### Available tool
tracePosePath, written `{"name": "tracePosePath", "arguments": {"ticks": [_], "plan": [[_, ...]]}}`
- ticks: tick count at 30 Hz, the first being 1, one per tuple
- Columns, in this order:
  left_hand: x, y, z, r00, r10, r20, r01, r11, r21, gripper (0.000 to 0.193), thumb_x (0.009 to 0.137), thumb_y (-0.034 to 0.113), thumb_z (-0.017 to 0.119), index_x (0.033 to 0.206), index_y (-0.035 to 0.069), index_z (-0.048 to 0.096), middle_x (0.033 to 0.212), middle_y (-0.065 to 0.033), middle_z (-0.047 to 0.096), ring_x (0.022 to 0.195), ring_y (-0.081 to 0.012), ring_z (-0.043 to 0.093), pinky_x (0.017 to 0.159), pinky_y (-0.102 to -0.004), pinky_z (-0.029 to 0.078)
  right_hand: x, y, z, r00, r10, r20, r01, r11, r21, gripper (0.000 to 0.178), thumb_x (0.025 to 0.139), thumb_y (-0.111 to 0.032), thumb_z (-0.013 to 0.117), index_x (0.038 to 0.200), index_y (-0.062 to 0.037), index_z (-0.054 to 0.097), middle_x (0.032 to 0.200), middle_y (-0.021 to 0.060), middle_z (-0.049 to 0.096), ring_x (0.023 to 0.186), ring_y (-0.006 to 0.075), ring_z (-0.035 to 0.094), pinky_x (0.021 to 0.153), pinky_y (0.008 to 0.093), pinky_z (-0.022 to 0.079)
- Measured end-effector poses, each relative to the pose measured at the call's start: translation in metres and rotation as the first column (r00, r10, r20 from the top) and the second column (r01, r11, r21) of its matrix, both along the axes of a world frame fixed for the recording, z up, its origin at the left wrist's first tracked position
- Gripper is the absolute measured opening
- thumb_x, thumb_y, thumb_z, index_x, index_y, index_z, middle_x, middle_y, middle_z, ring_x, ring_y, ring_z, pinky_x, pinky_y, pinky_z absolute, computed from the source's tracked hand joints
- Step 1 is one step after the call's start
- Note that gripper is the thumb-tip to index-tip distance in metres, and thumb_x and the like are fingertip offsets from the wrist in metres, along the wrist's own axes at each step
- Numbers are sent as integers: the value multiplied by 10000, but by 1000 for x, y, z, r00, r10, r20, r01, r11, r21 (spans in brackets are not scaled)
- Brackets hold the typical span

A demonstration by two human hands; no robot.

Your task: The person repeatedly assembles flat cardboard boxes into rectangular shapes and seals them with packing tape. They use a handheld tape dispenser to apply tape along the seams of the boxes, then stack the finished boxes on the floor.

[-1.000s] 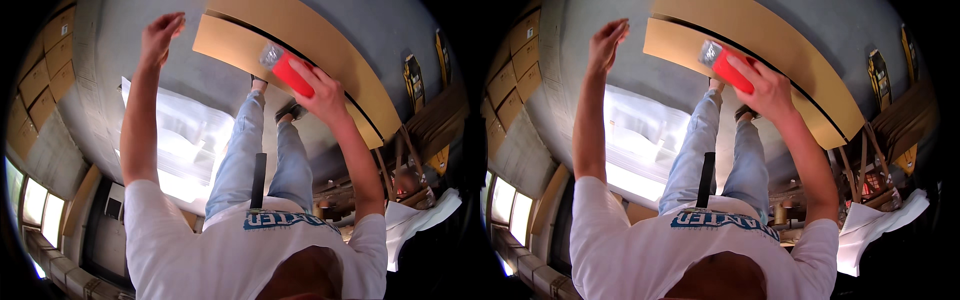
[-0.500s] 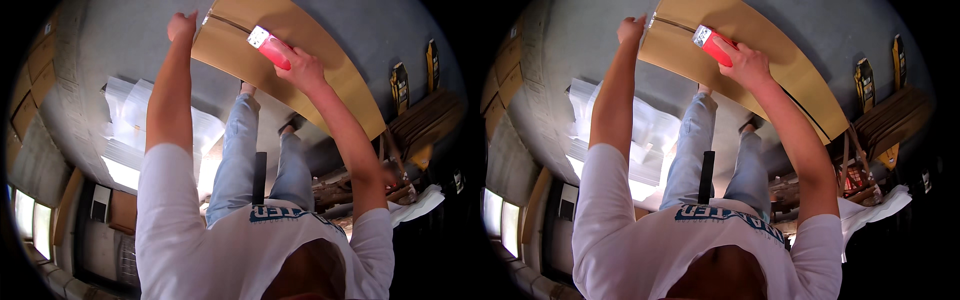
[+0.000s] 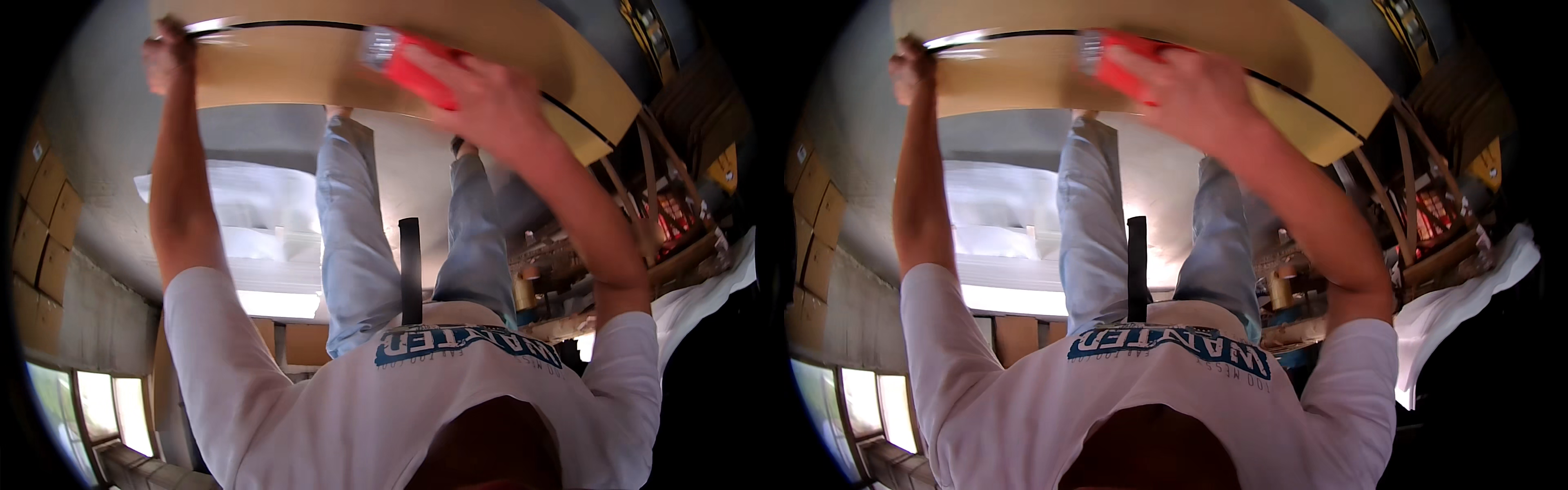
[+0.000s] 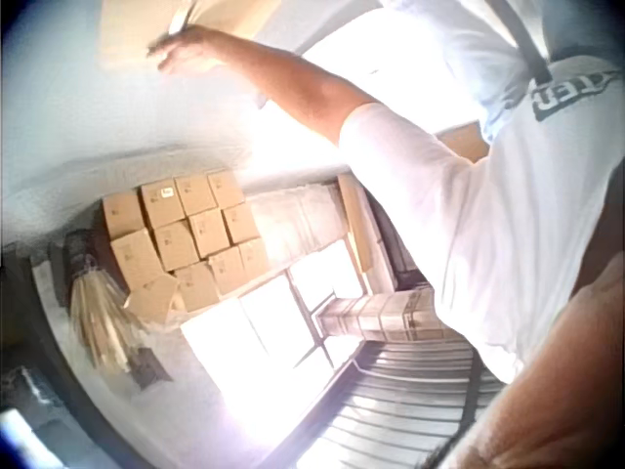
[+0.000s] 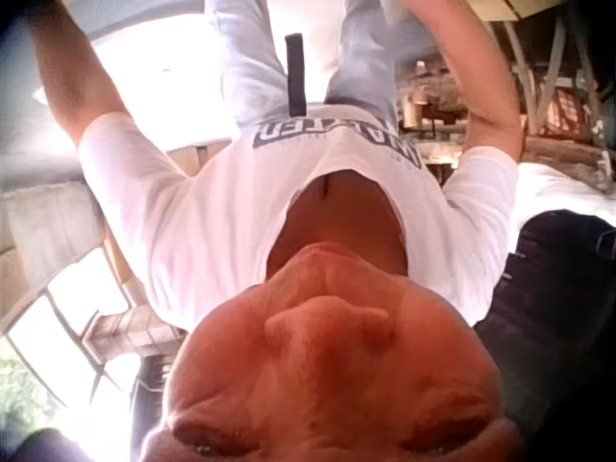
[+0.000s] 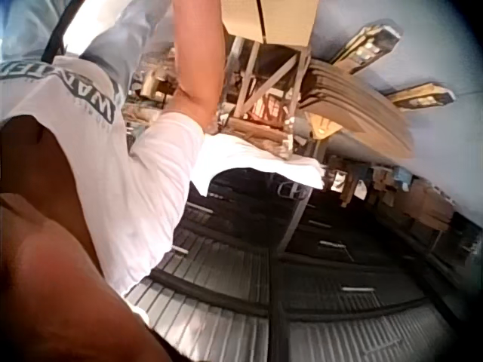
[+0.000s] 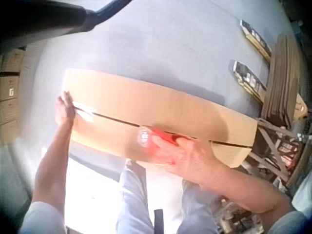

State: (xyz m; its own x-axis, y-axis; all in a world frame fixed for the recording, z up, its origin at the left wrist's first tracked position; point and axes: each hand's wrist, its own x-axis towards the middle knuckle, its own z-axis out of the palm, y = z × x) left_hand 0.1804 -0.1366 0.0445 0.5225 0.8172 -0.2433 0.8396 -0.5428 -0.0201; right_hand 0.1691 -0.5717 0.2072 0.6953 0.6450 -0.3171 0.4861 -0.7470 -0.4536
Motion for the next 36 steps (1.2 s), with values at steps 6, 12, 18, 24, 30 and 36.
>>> {"name": "tracePosePath", "arguments": {"ticks": [6, 12, 18, 24, 30, 36], "plan": [[-2, -38, -5, 932, -312, 183, 244, 916, 319, 823, 895, 650, 327, 1403, 3, 346, 1369, -183, 453, 1309, -360, 391, 1050, -602, 241, -24, -170, -17, 989, -44, 143, 57, 994, -91, 628, 694, -239, 726, 1292, -344, 566, 853, 40, 671, 666, 250, 674, 548, 396, 562], [-54, -300, 3, 432, -795, 426, 844, 523, 119, 886, 887, 614, 472, 1471, -16, 258, 1561, -200, 214, 1456, -394, 130, 1127, -618, 69, -19, -163, 2, 990, -85, -110, 33, 911, -412, 554, 763, -276, 693, 1296, -364, 568, 1004, 61, 692, 783, 265, 692, 649, 362, 567], [-66, -372, 3, 541, -783, 308, 817, 576, 29, 1032, 846, 748, 371, 1485, -30, 149, 1560, -245, 153, 1417, -506, 82, 1091, -669, 74, -23, -267, 5, 994, -19, -108, -19, 937, -348, 500, 838, -379, 612, 1317, -264, 528, 961, 131, 663, 772, 307, 674, 649, 452, 531], [-64, -385, 14, 581, -793, 186, 804, 595, 25, 1028, 870, 759, 301, 1508, -17, 81, 1580, -236, 73, 1458, -428, 37, 1101, -665, 59, -84, -484, 20, 958, -277, -74, 195, 817, -542, 539, 762, -413, 670, 1286, -353, 557, 920, 112, 656, 746, 350, 648, 656, 465, 514], [-61, -388, 27, 582, -812, 50, 810, 584, 57, 966, 905, 720, 281, 1504, -17, 103, 1578, -226, 102, 1449, -436, 96, 1100, -665, 90, -108, -532, 10, 939, -339, -57, 260, 809, -527, 492, 791, -370, 647, 1275, -357, 556, 935, 114, 639, 782, 349, 640, 682, 461, 509], [-66, -558, 57, -117, -872, 476, 983, -171, -72, 648, 892, 255, 572, 1472, 91, 335, 1556, -97, 288, 1453, -340, 204, 1139, -595, 71, -119, -510, -2, 977, -177, 121, 213, 760, -614, 314, 817, -253, 610, 1129, -230, 588, 867, 122, 630, 774, 257, 655, 665, 423, 504]]}}
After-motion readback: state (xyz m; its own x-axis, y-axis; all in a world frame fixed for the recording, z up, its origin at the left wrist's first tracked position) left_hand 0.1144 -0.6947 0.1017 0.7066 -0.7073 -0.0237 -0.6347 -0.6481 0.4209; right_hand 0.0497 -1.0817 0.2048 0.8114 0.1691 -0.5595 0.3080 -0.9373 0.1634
